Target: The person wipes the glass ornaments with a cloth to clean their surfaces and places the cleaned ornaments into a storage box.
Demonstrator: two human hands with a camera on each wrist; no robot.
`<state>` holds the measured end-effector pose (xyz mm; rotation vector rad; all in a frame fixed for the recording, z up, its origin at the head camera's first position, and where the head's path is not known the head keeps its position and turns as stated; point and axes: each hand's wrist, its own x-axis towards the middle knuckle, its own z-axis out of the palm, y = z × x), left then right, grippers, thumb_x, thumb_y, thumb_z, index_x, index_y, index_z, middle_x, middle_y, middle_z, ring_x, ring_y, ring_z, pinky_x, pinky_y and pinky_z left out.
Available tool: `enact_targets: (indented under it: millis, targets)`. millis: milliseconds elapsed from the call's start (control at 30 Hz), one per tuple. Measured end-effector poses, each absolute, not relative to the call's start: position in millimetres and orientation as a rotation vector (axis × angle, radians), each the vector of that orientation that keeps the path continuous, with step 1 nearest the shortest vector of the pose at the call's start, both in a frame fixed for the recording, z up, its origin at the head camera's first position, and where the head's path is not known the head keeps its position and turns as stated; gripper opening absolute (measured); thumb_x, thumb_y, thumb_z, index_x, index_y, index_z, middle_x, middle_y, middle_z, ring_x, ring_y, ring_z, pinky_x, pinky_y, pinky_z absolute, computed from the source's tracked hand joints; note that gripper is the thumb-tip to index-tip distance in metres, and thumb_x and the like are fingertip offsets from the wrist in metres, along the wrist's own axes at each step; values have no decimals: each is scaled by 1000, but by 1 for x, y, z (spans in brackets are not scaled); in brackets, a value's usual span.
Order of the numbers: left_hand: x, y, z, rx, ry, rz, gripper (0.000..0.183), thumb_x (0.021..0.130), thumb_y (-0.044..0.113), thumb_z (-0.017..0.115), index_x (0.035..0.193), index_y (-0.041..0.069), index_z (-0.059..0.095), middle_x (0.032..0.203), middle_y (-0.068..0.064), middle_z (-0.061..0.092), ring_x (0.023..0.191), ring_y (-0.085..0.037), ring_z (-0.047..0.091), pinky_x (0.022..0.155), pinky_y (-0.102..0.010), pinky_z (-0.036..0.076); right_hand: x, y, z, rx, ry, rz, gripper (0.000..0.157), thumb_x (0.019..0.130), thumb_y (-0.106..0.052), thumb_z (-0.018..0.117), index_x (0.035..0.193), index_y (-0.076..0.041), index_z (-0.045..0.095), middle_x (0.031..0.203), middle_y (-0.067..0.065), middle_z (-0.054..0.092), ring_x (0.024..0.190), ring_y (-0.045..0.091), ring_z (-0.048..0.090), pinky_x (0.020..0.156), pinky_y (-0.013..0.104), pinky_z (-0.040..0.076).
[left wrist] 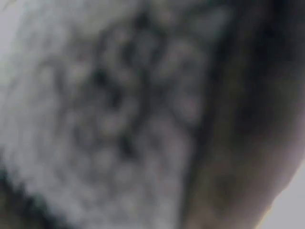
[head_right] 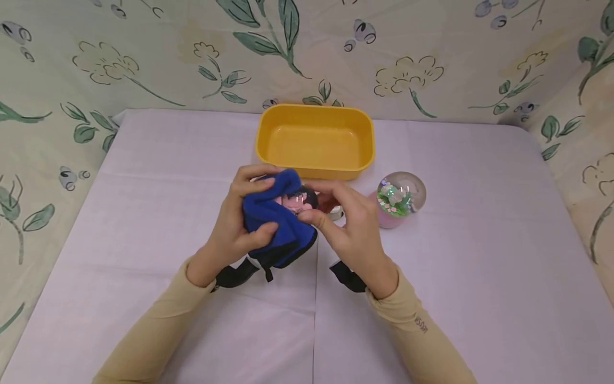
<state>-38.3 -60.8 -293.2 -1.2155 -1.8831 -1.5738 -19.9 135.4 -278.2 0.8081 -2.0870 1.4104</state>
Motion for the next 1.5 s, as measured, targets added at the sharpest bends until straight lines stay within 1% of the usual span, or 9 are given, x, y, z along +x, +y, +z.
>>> enact_targets:
  millis: [67,300,500,700,900,967,1200,1367,1500]
  targets:
    - [-38,-60,-294,-1200,-1861,-1609,44,97,39,48,119,3,38,124,-27,41,113,-36,46,97,-44,42,-21,136,-278,818,-2116,1399,62,88,-50,58,102,10,63,88,14,68,78,12,62,74,19,51]
    - [-39,-59,-296,-1113,-1796,-1844,53,97,42,48,117,-6,40,124,-29,43,115,-33,45,97,-46,41,-25,142,-273,1056,-2127,1422,63,93,-44,59,127,9,51,125,18,57,110,24,56,91,27,47]
    - [-38,-59,-293,-1083,-1775,-1863,49,97,42,49,115,-3,42,123,-29,45,114,-32,47,95,-46,42,-24,140,-274,1068,-2005,1394,50,92,-34,63,115,10,60,114,15,64,100,22,59,87,26,48]
    - [-38,-58,-290,-1165,-1788,-1635,39,96,39,52,115,6,44,120,-28,46,111,-37,49,93,-45,45,-20,136,-276,920,-1998,1476,58,88,-40,64,108,14,61,105,9,67,88,16,62,82,25,51]
    - [-37,-57,-293,-1186,-1788,-1551,35,97,35,50,112,5,46,119,-28,46,110,-38,49,93,-45,45,-19,133,-278,807,-2068,1489,63,88,-49,61,103,12,62,87,7,67,77,10,61,71,19,51]
    - [-38,-56,-294,-1150,-1777,-1618,36,97,36,49,111,3,46,119,-28,47,110,-37,49,92,-45,45,-21,133,-278,810,-2078,1482,63,88,-50,60,103,11,62,89,9,67,79,11,60,72,19,51]
    - [-35,-56,-297,-1020,-1760,-1946,53,98,43,47,113,-8,42,123,-29,45,116,-33,45,98,-47,40,-27,136,-275,1091,-2020,1523,63,90,-39,64,125,12,51,122,19,55,111,27,53,91,29,46]
    - [-34,-58,-296,-997,-1766,-2008,58,98,46,47,114,-9,39,125,-29,43,118,-33,43,101,-48,36,-27,134,-275,1128,-1935,1490,50,90,-31,67,117,10,60,116,19,60,109,27,55,91,30,47]
    - [-35,-56,-296,-1074,-1789,-1861,49,97,44,50,117,0,42,125,-29,42,116,-34,44,96,-47,41,-26,133,-278,1043,-1883,1573,53,88,-31,68,113,15,60,113,19,63,103,25,58,89,29,49]
